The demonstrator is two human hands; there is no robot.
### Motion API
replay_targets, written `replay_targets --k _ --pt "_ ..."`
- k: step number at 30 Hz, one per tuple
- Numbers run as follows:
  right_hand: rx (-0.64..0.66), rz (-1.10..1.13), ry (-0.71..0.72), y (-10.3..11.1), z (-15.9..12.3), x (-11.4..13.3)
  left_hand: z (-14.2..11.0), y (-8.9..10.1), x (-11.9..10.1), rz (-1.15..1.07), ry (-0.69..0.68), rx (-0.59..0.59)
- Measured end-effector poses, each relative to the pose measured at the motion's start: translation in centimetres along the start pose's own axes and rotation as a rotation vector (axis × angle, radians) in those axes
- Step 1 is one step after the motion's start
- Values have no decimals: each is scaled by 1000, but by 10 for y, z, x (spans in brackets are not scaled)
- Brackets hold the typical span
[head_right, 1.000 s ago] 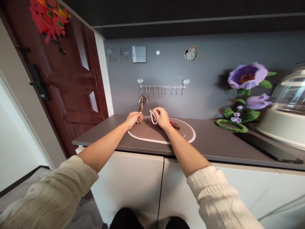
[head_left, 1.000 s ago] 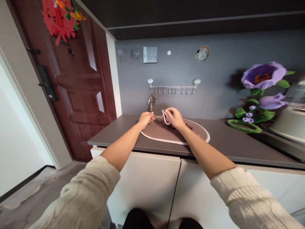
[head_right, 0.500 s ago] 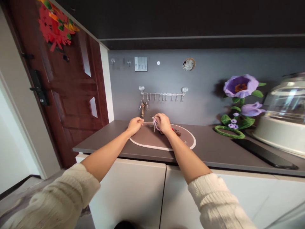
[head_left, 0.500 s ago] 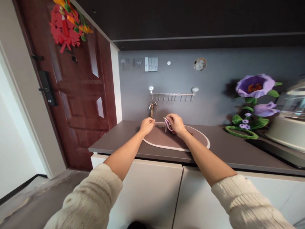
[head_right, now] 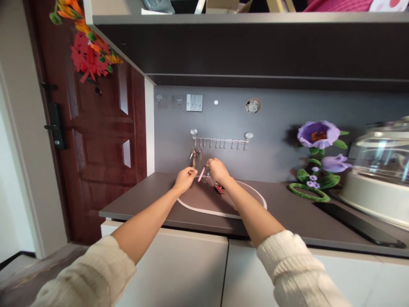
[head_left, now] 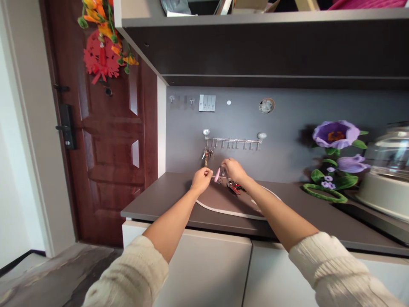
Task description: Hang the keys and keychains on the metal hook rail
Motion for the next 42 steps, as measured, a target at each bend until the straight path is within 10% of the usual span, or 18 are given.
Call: replay_targets --k 19,30,42 --pt "64 12 -17 4 9 12 -21 -13 -45 322 -330 159" --pt "-12 260 -95 10 -1 -14 -1 18 -7 51 -19 -142" --pt "-39 638 -171 5 15 -29 5 -5 22 40 135 -14"
Point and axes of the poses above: each hand's wrist, its own z-axis towards the middle knuckle, its own y-axis out of the back of the hand, x = y × z, the point moved 9 cm from there along z, towards the middle knuckle, and after that the axes turned 1 degree about z, right-handed, at the moved point
